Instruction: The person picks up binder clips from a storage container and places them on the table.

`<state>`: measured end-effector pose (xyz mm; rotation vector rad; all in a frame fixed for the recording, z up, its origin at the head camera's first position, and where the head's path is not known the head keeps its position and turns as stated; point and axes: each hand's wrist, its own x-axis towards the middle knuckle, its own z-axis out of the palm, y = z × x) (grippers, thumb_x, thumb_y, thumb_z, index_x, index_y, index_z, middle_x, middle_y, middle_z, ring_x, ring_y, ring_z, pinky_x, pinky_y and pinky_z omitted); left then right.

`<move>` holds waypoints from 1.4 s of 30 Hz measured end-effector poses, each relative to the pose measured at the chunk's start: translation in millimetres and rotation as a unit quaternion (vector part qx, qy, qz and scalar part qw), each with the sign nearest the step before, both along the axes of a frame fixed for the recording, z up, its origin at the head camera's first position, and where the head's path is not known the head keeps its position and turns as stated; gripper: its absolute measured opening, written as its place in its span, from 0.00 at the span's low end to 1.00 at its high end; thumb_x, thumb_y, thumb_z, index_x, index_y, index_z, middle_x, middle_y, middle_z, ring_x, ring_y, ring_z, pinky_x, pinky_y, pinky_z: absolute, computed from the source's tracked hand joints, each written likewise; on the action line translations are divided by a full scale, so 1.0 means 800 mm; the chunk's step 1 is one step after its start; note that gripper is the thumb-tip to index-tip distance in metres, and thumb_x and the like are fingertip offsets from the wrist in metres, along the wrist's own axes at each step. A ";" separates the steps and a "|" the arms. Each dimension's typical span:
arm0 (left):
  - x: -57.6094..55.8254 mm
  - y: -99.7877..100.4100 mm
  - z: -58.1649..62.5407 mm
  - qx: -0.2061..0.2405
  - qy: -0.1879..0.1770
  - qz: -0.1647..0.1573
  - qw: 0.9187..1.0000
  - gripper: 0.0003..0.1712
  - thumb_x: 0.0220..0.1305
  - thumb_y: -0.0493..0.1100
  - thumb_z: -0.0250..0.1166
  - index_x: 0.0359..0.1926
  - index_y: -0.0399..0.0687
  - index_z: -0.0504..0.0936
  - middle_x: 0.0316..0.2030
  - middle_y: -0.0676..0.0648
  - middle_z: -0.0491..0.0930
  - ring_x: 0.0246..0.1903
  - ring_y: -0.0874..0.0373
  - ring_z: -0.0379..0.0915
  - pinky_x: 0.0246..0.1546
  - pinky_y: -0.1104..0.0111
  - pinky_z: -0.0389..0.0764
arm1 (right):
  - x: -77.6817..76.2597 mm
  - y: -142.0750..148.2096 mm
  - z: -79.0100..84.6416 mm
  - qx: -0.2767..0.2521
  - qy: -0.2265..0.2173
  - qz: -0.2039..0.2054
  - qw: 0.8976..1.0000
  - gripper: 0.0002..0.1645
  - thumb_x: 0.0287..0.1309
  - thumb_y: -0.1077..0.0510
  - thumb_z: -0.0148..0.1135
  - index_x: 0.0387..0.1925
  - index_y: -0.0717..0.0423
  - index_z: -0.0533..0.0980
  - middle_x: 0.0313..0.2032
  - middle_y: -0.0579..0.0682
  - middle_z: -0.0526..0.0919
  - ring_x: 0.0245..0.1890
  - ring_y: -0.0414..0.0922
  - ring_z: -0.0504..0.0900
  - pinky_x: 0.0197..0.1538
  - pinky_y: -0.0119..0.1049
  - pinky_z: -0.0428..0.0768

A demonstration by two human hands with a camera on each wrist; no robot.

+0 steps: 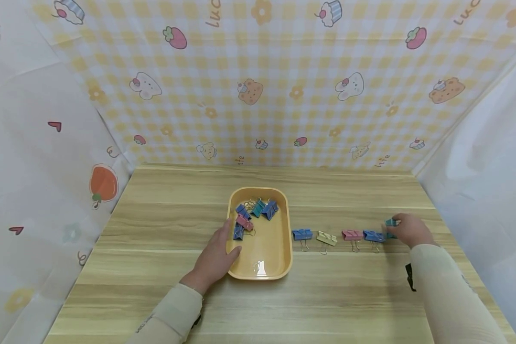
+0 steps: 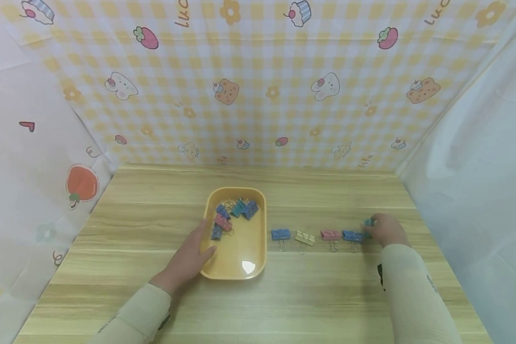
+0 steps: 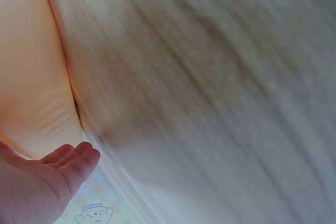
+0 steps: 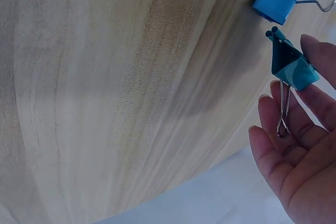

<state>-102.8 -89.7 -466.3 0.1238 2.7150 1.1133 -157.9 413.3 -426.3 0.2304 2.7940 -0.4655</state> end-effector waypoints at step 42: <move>-0.002 0.001 -0.004 -0.012 0.008 -0.003 1.000 0.47 0.66 0.50 0.60 0.77 0.48 0.43 0.70 0.33 0.57 0.68 0.38 0.56 0.65 0.46 0.61 | 0.008 0.014 -0.025 0.004 -0.056 -0.008 0.998 0.42 0.64 0.43 0.55 0.58 0.80 0.63 0.54 0.77 0.71 0.52 0.73 0.71 0.51 0.65 0.72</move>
